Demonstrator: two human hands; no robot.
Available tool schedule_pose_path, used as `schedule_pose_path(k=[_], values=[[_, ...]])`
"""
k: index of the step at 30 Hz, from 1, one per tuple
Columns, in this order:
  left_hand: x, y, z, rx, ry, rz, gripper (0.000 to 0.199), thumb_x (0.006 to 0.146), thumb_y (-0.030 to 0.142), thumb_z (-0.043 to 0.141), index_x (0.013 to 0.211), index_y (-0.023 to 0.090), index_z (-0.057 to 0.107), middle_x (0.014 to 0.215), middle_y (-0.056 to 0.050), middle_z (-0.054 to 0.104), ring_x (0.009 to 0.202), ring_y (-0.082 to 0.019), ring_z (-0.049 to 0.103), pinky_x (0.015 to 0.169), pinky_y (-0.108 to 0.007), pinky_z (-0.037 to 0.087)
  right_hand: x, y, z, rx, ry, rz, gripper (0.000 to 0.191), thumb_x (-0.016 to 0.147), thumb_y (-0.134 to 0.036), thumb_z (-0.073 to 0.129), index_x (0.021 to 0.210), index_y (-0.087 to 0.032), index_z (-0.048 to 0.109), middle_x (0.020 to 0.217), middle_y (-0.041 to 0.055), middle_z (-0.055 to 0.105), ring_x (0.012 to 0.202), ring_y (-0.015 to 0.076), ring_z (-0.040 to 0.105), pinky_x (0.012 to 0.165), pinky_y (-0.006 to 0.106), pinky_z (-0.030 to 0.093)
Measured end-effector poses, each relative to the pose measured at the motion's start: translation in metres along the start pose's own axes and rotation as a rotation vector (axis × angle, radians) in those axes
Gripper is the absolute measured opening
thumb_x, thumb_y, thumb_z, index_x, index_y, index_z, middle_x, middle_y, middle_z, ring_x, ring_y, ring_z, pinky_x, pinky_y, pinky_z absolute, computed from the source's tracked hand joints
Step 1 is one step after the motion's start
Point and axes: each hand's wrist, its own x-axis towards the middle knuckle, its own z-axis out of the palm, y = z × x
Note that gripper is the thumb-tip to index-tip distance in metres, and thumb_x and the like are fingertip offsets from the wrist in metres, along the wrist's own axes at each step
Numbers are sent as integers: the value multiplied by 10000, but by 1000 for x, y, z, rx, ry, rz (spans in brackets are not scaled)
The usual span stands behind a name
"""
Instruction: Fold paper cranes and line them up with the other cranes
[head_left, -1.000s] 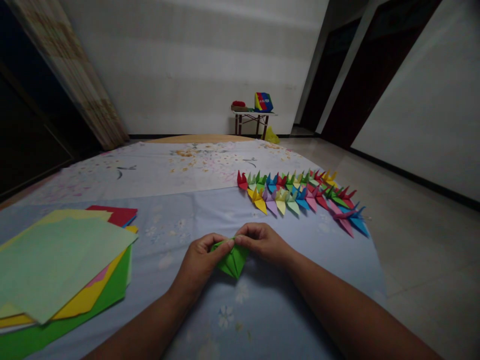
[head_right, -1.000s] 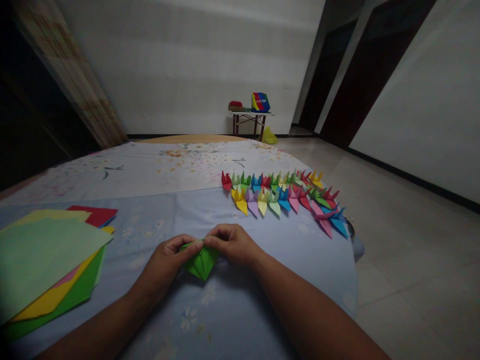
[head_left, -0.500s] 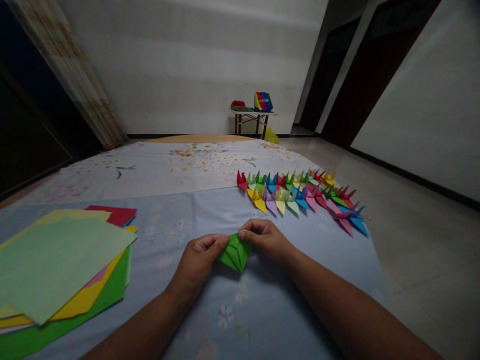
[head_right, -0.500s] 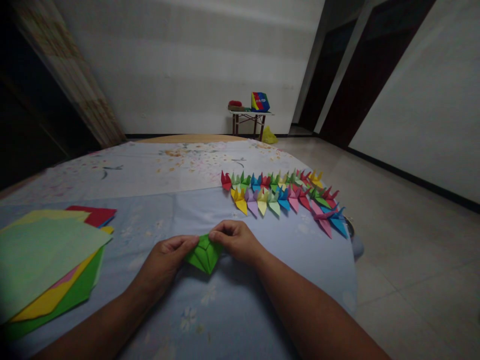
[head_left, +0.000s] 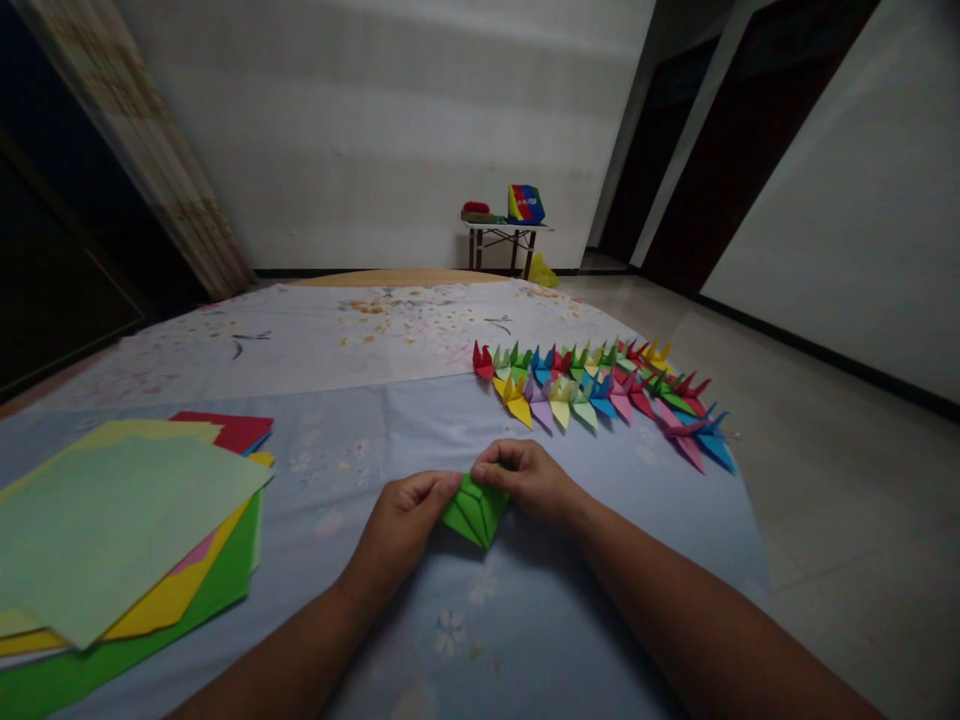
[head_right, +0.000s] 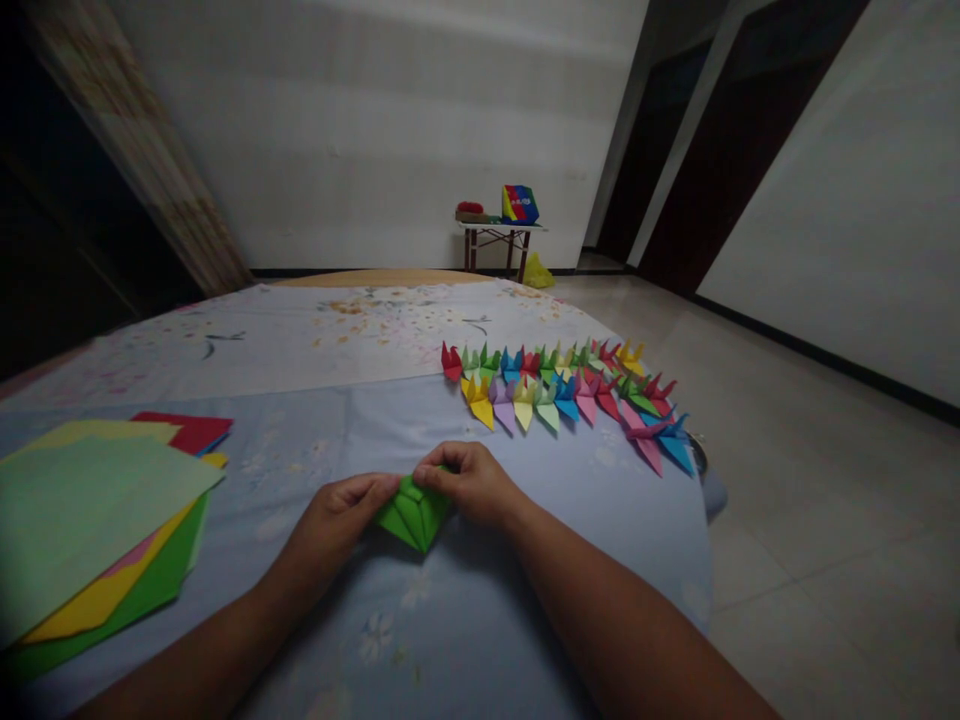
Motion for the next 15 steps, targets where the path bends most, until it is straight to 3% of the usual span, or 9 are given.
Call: schedule_pose_path(k=[4,15], values=[[0,2,-1,0,-49,-4,293,758,411,573,754,155,715,649,-16,678,607,-155,577,592,-232,431,1,0,-2,65,-7,13,352,610,-442,731,672,-114,619,553,-14,577,472,65,470,479,199,347],[3,-1,-4,-79,-28,-66,332,744,451,582,728,139,694,617,-14,645,569,-144,547,572,-235,426,1,-6,-4,38,17,28,381,620,-477,707,676,-103,658,566,2,598,508,82,496,518,217,383]])
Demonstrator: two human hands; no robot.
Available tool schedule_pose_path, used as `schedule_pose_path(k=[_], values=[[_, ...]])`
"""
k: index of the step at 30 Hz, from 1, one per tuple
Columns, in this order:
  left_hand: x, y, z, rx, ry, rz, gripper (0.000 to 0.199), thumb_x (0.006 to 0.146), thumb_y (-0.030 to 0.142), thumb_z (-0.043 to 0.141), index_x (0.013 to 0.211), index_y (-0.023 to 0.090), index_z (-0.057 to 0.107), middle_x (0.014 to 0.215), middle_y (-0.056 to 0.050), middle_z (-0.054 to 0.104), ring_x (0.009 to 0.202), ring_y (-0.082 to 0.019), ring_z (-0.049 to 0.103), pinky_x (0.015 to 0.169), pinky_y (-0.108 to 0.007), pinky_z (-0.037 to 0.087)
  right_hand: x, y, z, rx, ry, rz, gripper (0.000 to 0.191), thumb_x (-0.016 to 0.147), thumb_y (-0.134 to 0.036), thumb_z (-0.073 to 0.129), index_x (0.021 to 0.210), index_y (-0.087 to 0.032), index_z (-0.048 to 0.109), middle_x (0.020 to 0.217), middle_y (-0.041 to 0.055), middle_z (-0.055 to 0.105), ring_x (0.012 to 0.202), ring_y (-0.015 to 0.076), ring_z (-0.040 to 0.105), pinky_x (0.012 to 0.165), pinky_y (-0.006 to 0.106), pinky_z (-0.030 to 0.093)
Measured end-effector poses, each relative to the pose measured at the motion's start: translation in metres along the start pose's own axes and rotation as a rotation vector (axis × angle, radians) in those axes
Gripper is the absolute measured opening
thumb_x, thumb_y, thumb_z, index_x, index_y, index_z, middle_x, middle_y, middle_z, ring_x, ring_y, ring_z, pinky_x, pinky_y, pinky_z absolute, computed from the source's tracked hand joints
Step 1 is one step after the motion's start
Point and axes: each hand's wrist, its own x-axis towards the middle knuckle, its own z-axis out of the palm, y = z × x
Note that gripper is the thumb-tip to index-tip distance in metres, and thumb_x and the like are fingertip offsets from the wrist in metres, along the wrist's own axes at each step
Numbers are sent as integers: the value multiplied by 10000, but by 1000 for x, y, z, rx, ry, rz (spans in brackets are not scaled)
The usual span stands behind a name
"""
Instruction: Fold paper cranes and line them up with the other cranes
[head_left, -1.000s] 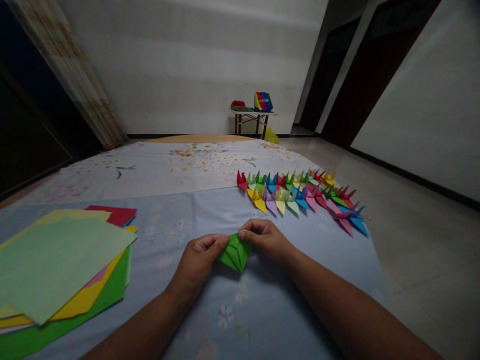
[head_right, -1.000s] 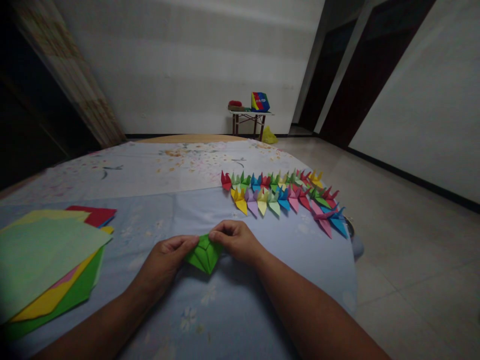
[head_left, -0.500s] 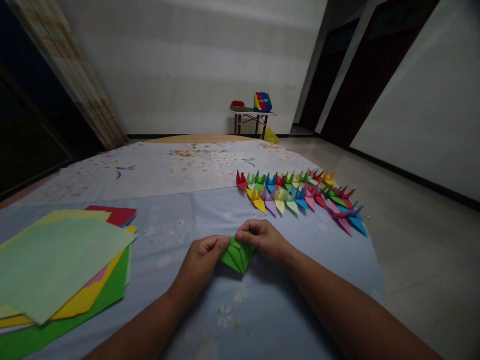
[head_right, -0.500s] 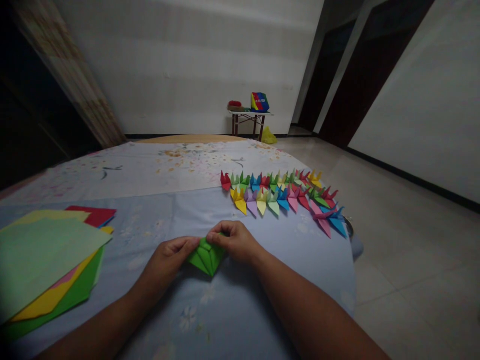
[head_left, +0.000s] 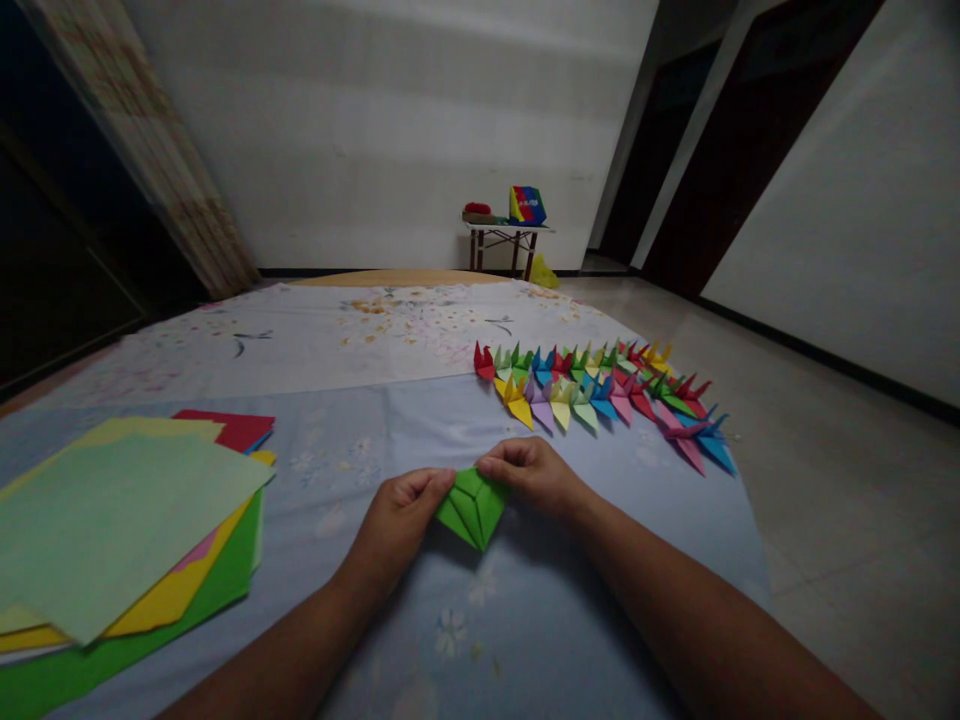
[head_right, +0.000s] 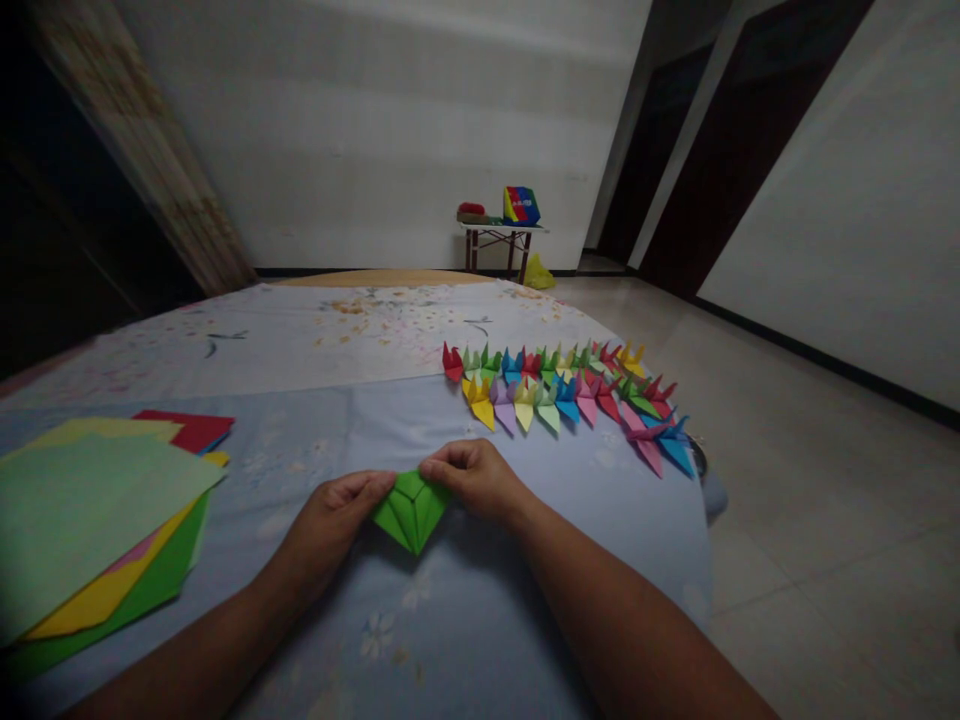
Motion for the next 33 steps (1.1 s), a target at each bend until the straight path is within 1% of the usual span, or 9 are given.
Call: schedule_pose_path(k=[6,11,13,18,23,26,29,31,33], values=[[-1,3,0,-39,-18,11,334,727,419,609,908,150,690,804,-53,701,746,-188,613,706,-267,460,1,5,-1,-41,35,-10,370,655,-467,682,729,-105,670,620,10,617,548,93,515,549,230,398],[3,-8,-4,-121,-27,-15,355,700,366,638,980,148,664,911,-81,705,842,-213,631,783,-308,462,0,8,-7,32,-79,-67,499,660,-376,713,1110,-202,587,985,60,629,799,128,577,723,273,446],[5,-12,-5,-156,-28,-19,362,715,355,627,1009,147,650,917,-83,705,842,-208,632,790,-315,460,0,10,-8,18,-116,-103,566,643,-335,734,1166,-233,544,1062,72,599,826,128,574,727,272,450],[5,-10,-2,-139,0,-12,364,699,326,651,1017,151,639,892,-62,707,793,-184,633,754,-284,461,0,11,-3,12,-68,-82,340,668,-375,701,921,-155,648,787,26,633,649,99,558,645,258,445],[3,-7,2,-121,27,-19,536,667,360,666,1151,160,549,849,-45,694,747,-185,637,707,-299,478,-2,5,2,-14,42,-61,337,678,-452,667,778,-131,646,632,-6,603,551,86,517,563,230,418],[4,-9,-1,12,150,110,538,690,368,642,1175,175,512,951,-63,658,850,-202,617,735,-314,472,-2,3,2,-37,75,-60,335,684,-459,656,763,-134,644,635,-2,609,549,91,521,555,227,414],[1,-8,-3,322,318,319,329,730,347,610,1027,208,583,1002,-58,600,896,-206,568,743,-309,448,0,3,1,-52,128,-77,318,689,-444,653,778,-138,649,672,11,626,574,105,539,570,237,423],[-4,-4,-2,483,311,410,197,771,326,570,934,222,606,940,-42,582,850,-197,550,714,-300,435,0,4,1,-55,169,-98,306,693,-429,651,790,-139,651,678,13,626,583,110,544,574,241,426],[-10,-1,1,546,222,446,157,805,306,530,918,227,605,917,-37,574,836,-191,539,704,-295,430,0,5,1,-67,193,-129,289,704,-414,643,800,-141,652,675,12,620,588,112,543,573,241,425]])
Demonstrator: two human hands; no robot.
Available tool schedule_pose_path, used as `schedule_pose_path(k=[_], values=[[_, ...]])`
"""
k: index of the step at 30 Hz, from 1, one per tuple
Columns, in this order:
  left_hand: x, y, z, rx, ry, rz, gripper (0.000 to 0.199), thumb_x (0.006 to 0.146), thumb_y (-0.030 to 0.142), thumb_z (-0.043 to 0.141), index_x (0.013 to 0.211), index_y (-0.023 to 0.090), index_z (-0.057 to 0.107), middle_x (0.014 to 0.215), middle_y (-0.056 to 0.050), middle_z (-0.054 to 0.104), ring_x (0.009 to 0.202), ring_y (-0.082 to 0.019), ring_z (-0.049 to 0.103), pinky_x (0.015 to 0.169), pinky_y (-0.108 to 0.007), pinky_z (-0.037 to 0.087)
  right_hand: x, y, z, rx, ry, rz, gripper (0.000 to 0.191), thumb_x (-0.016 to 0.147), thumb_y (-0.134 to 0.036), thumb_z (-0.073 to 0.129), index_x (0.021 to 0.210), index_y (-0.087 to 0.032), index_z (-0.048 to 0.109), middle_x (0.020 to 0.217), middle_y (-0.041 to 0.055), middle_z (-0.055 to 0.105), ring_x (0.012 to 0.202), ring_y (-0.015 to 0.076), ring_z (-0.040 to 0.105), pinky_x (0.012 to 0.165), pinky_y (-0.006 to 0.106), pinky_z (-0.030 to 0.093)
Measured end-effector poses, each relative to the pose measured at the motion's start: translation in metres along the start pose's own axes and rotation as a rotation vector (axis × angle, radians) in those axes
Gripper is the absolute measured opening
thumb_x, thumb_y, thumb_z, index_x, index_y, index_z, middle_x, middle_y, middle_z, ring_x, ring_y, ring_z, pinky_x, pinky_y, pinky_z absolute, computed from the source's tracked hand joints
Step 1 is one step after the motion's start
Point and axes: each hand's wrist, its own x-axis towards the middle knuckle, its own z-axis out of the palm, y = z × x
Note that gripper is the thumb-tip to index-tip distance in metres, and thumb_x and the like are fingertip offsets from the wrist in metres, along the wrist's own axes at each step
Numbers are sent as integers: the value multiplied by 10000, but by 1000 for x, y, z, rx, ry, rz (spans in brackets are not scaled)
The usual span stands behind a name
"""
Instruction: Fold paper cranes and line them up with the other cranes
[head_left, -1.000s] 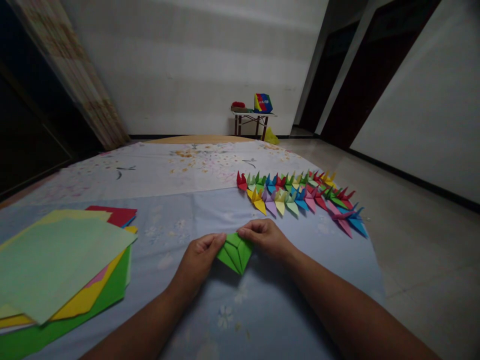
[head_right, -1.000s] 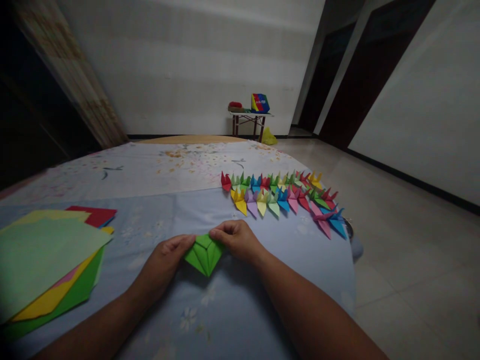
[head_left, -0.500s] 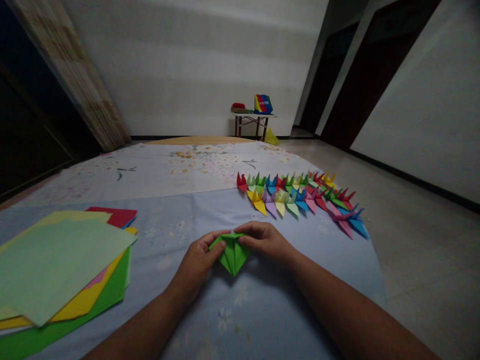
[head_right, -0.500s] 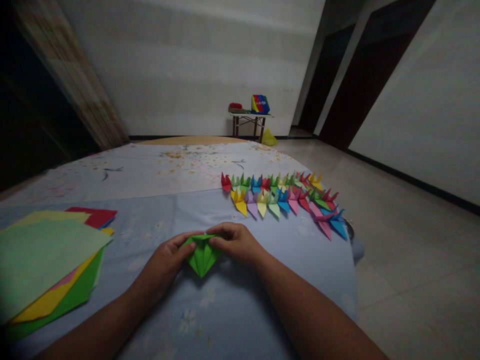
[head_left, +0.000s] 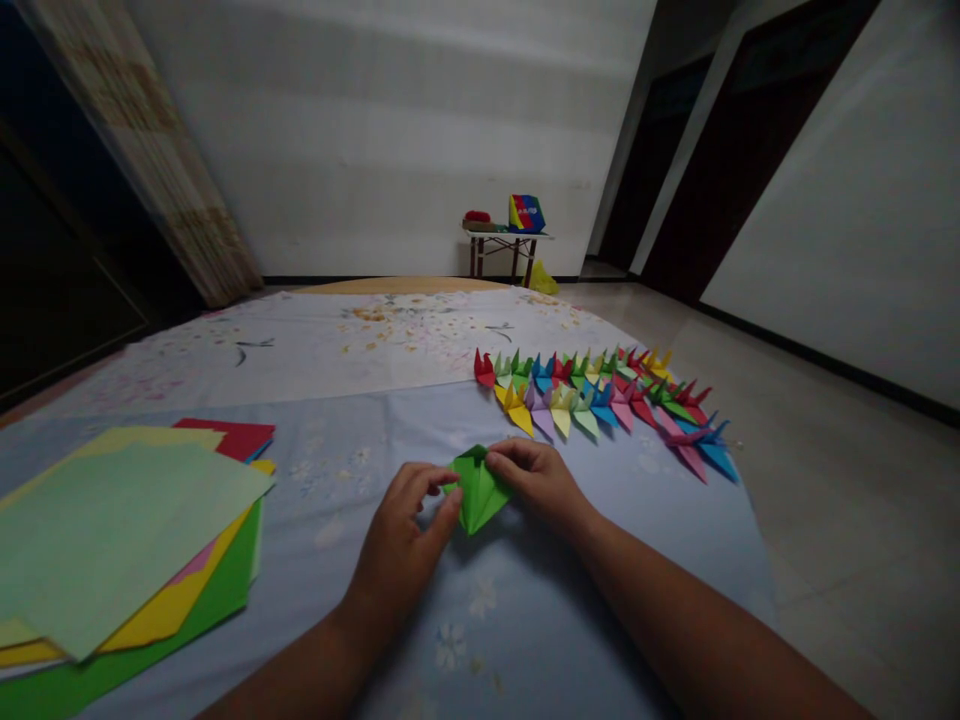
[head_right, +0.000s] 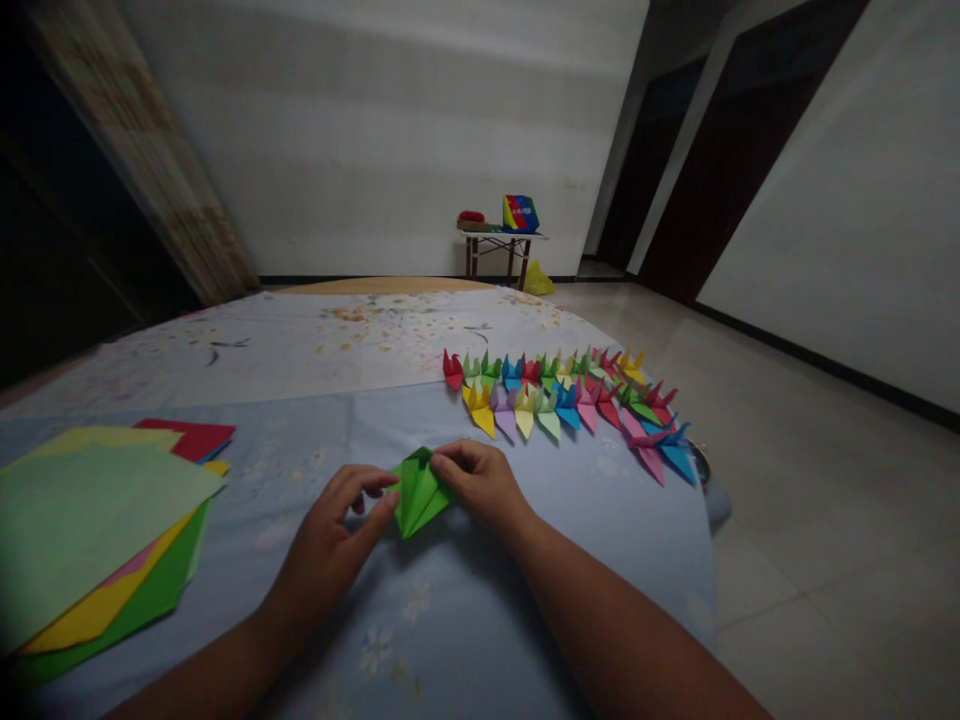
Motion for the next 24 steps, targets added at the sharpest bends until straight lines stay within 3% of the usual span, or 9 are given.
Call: schedule_pose_path(k=[3,7,13,17,20,24], values=[[-4,5,3,-7,-80,17,217,807,302,537,1010,234,575,990,-43,567,876,-193,536,734,-301,434,-2,0,1,-40,3,-51,269,720,-394,633,831,-150,656,696,16,624,612,116,545,585,242,426],[-4,2,7,-3,-83,1,299,778,311,576,1067,241,538,1068,-50,550,944,-206,535,765,-314,438,-5,-2,4,-63,-24,-55,294,726,-396,635,894,-156,647,760,33,642,667,131,571,632,261,442],[-2,-1,9,-23,-87,10,317,723,252,629,1028,223,543,1060,-52,542,972,-207,532,777,-317,447,-10,-10,6,-80,-185,-122,361,784,-413,579,1042,-162,602,966,77,649,863,178,602,795,333,461],[-2,1,9,-128,-71,-94,372,700,259,649,1048,213,527,1031,-50,576,905,-202,572,780,-330,462,-13,-14,3,-196,-261,-229,373,851,-419,487,1134,-193,577,1096,81,614,1020,195,558,906,369,419],[0,4,7,-262,-83,-188,410,703,295,648,1081,199,519,1013,-52,616,889,-208,589,802,-332,459,-14,-14,3,-228,-292,-272,353,868,-398,468,1147,-208,570,1070,73,617,985,181,570,870,349,446],[4,7,3,-471,-101,-330,336,753,318,585,1054,171,575,989,-56,656,921,-220,593,814,-311,449,-12,-12,5,-330,-177,-356,263,841,-329,525,1044,-196,624,922,58,617,860,151,578,792,304,468]])
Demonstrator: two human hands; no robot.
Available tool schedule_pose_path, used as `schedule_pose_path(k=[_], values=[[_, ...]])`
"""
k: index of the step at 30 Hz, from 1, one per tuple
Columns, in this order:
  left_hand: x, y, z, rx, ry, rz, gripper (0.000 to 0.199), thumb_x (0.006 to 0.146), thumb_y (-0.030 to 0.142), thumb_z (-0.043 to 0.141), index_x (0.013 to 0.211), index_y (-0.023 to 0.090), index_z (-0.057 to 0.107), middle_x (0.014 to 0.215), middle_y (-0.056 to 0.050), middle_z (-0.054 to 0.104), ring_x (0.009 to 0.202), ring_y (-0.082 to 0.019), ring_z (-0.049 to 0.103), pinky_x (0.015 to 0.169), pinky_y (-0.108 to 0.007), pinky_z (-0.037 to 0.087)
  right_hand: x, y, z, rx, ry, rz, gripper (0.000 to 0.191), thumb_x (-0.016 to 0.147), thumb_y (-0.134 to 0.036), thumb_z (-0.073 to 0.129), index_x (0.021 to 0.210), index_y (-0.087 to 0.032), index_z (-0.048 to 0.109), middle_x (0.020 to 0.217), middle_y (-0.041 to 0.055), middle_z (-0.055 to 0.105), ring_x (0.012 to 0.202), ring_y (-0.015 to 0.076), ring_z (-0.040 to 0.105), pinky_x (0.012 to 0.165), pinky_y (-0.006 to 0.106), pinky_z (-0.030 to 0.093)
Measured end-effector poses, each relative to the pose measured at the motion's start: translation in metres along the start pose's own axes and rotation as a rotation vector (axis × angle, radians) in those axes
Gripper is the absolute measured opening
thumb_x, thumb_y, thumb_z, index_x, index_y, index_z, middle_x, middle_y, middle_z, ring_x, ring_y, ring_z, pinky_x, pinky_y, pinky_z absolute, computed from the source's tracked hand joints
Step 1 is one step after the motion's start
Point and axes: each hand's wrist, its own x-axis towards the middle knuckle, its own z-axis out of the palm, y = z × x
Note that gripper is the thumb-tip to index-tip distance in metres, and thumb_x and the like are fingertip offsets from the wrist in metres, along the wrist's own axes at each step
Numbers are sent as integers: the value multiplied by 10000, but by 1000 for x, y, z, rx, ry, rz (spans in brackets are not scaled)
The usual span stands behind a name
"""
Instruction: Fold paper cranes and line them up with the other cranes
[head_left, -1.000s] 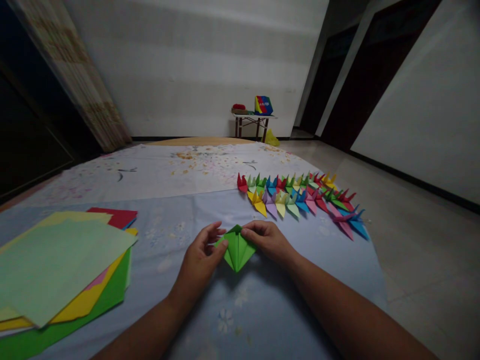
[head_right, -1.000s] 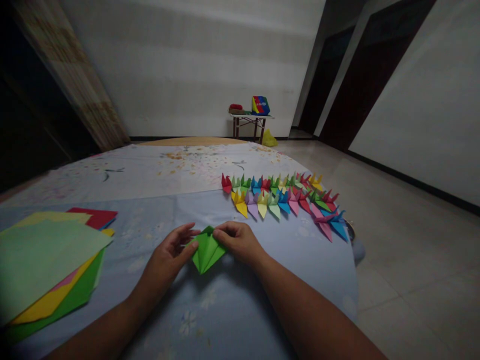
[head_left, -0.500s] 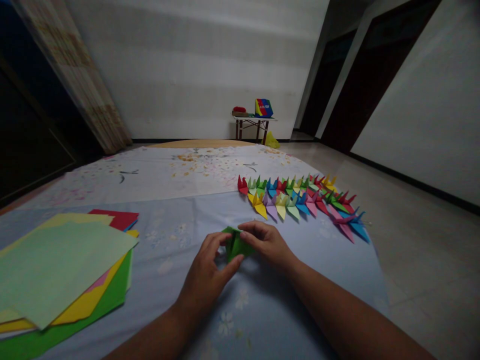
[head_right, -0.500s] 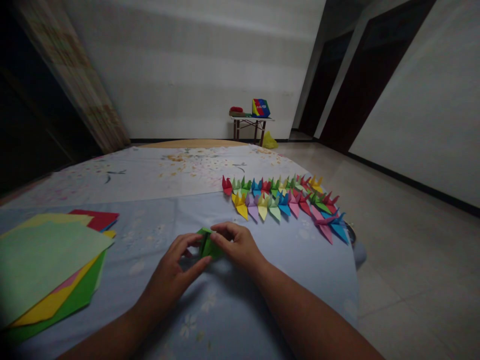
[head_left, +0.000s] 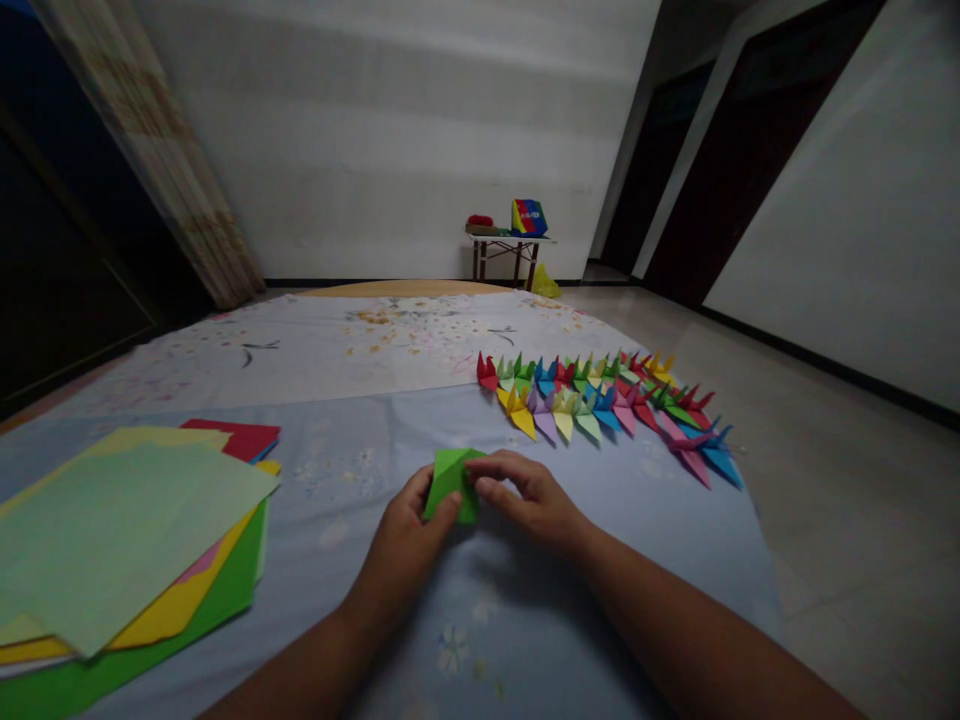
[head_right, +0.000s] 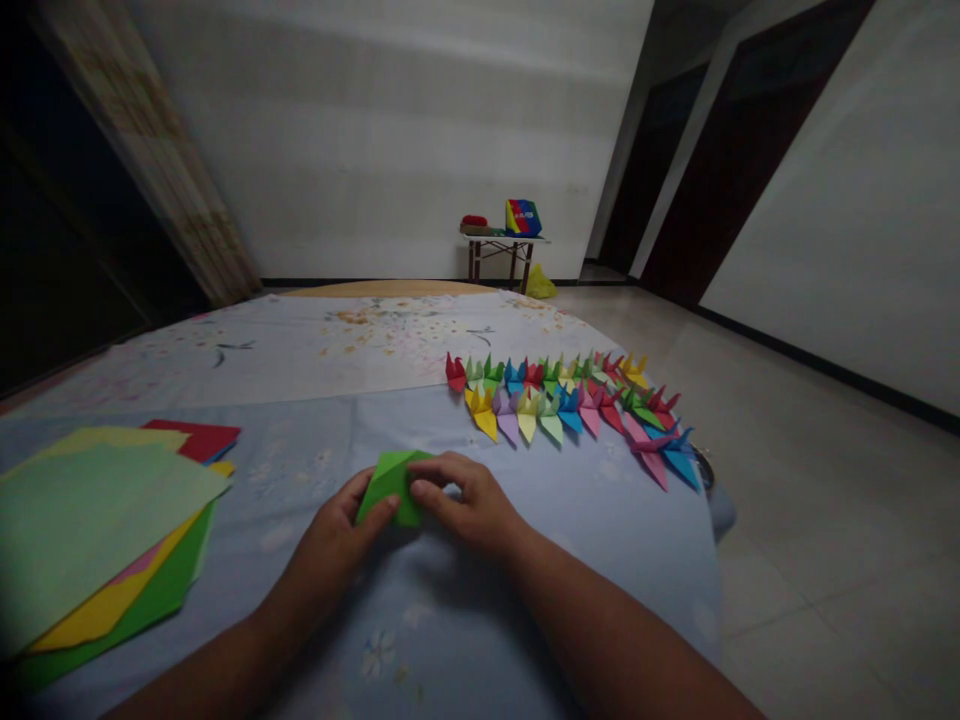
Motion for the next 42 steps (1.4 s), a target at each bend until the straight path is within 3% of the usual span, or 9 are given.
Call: schedule_pose_path(k=[3,6,13,17,23,26,33,37,42], values=[[3,-2,-1,-197,-24,-99,368,735,320,610,1058,146,596,973,-69,673,885,-217,607,796,-308,457,2,6,-1,-57,154,11,246,816,-309,550,1017,-190,625,940,64,579,843,144,558,742,283,479],[5,-5,-2,-380,-54,-158,363,719,301,639,1042,137,610,941,-77,682,818,-193,617,778,-304,468,4,11,-2,-37,191,85,280,795,-315,570,1037,-180,610,991,74,558,825,141,553,712,282,484],[6,-13,-3,-428,-55,-218,419,692,322,689,1061,138,616,922,-86,688,789,-185,626,728,-282,480,2,19,4,232,36,228,295,773,-333,600,1010,-157,588,790,19,604,690,119,557,687,290,474],[9,-16,-6,-400,-36,-228,470,689,311,703,1113,156,570,943,-75,689,779,-171,633,730,-272,479,1,20,1,268,-77,224,429,763,-310,623,1152,-172,505,770,6,575,672,107,544,646,262,463],[14,-12,-16,-319,-85,-276,514,654,273,724,1107,150,515,886,-54,685,719,-156,629,661,-249,479,-3,5,-16,-23,-292,8,845,637,-230,737,1355,-278,292,1203,95,465,1054,200,482,863,334,440],[16,-13,-20,-267,-114,-288,477,642,283,726,1049,145,519,853,-54,678,678,-149,618,612,-236,468,-3,3,-19,-133,-330,-99,756,672,-177,697,1334,-284,347,1224,85,427,1122,194,438,960,346,379],[15,-18,-21,-239,-180,-261,558,673,301,706,1163,193,464,882,-44,676,701,-150,622,659,-259,471,-1,12,-13,-137,-255,-161,522,723,-135,624,1218,-234,489,1045,62,564,917,142,544,808,292,450],[15,-16,-20,-192,-180,-253,418,659,340,707,1015,169,572,865,-54,685,717,-170,622,666,-267,464,-1,8,-13,-166,-221,-126,456,711,-159,634,1154,-191,532,956,56,599,838,135,553,761,275,452],[14,-11,-19,-134,-145,-254,270,642,350,713,794,146,623,666,-13,642,593,-141,572,581,-247,429,-2,4,-13,-205,-241,-84,223,736,-199,612,956,-160,607,833,34,582,745,121,538,694,244,445]])
